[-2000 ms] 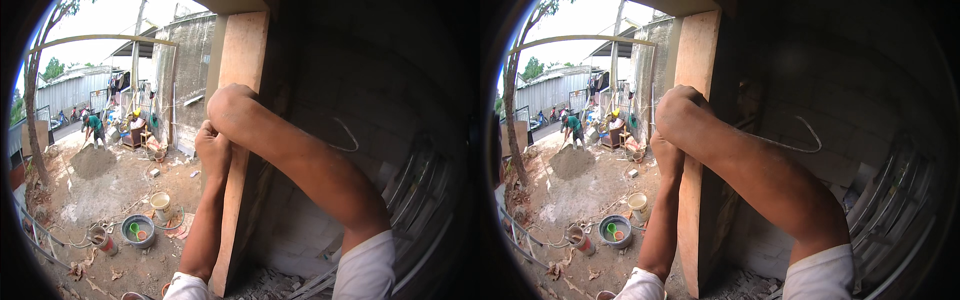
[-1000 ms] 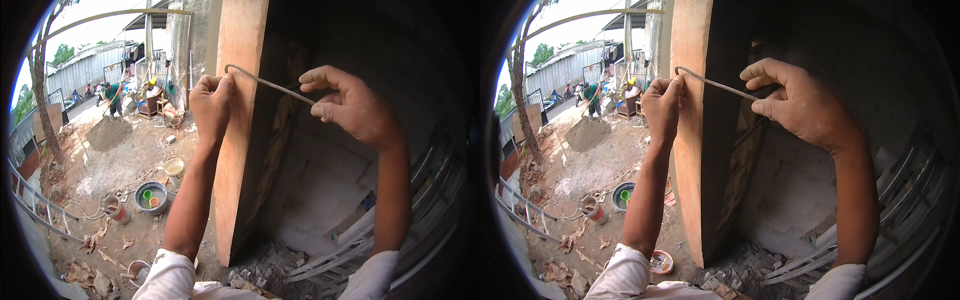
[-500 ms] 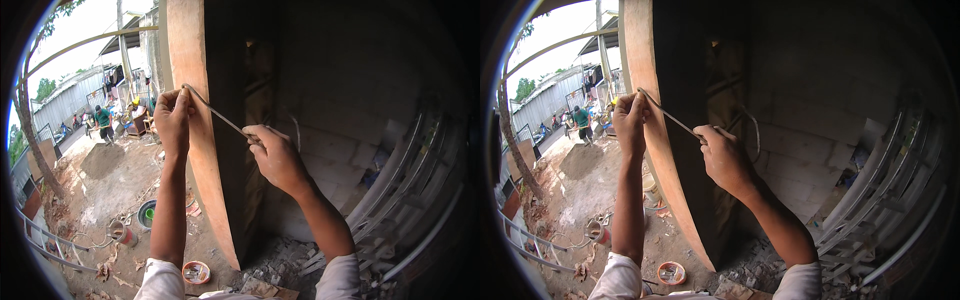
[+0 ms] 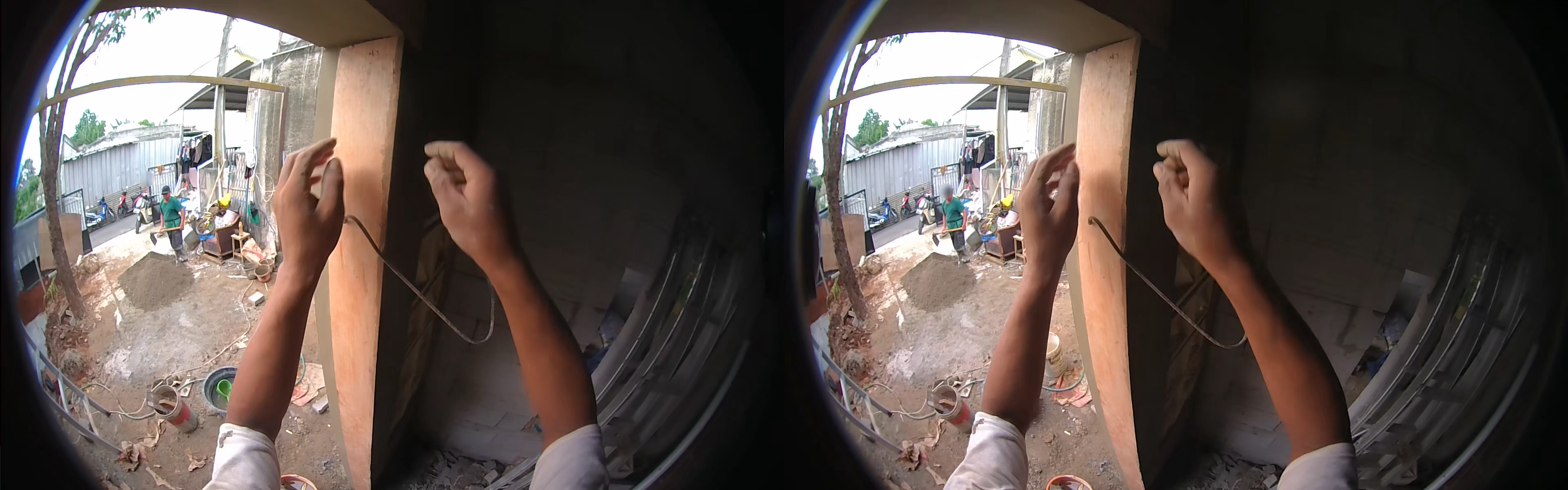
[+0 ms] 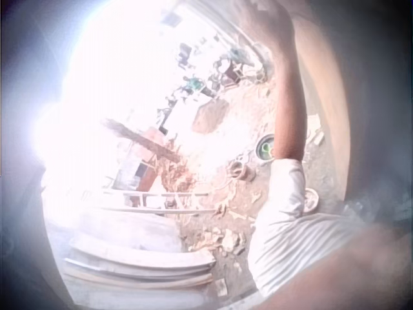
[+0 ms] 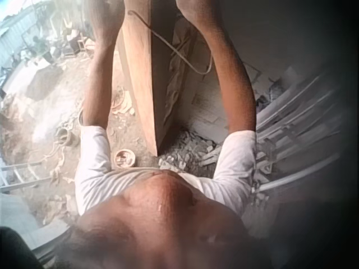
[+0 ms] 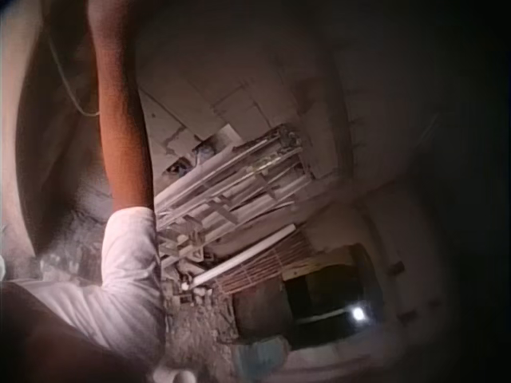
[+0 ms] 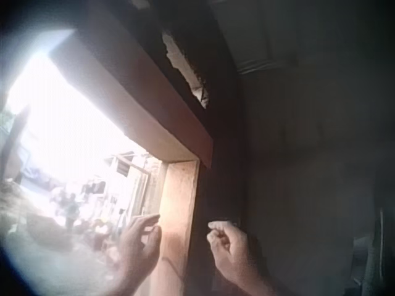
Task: The person positions a wooden plank against a wall opening, measures it with a tape measure, and applies a cement-like substance to the wall using a trowel. The person repeatedly measures the plank and adjusts its position while working in a construction environment.
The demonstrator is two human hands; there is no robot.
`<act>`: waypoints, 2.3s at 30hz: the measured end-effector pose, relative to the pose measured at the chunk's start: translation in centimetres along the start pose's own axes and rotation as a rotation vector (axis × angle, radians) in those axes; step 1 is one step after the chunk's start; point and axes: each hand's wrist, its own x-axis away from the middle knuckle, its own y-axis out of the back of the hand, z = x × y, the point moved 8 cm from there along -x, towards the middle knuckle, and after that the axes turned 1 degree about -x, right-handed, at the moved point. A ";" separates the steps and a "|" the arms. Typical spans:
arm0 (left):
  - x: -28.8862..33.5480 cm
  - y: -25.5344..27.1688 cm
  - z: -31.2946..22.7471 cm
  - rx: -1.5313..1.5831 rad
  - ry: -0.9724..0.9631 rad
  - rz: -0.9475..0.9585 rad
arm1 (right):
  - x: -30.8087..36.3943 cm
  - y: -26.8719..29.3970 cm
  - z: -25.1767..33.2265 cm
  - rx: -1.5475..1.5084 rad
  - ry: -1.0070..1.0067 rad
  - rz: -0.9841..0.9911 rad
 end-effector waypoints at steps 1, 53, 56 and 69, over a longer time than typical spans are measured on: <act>-2.1 -0.8 -1.9 -0.127 -0.144 0.030 | -3.8 -0.4 0.2 0.036 0.043 -0.001; -5.4 -7.2 -2.5 -0.190 -0.210 -0.128 | -14.9 0.0 0.8 -0.213 -0.049 0.117; -5.5 -7.1 -2.4 -0.180 -0.201 -0.130 | -15.1 -2.1 0.7 -0.164 -0.008 0.109; -5.5 -6.8 -2.4 -0.142 -0.196 -0.119 | -15.6 -0.4 2.1 -0.280 0.008 0.128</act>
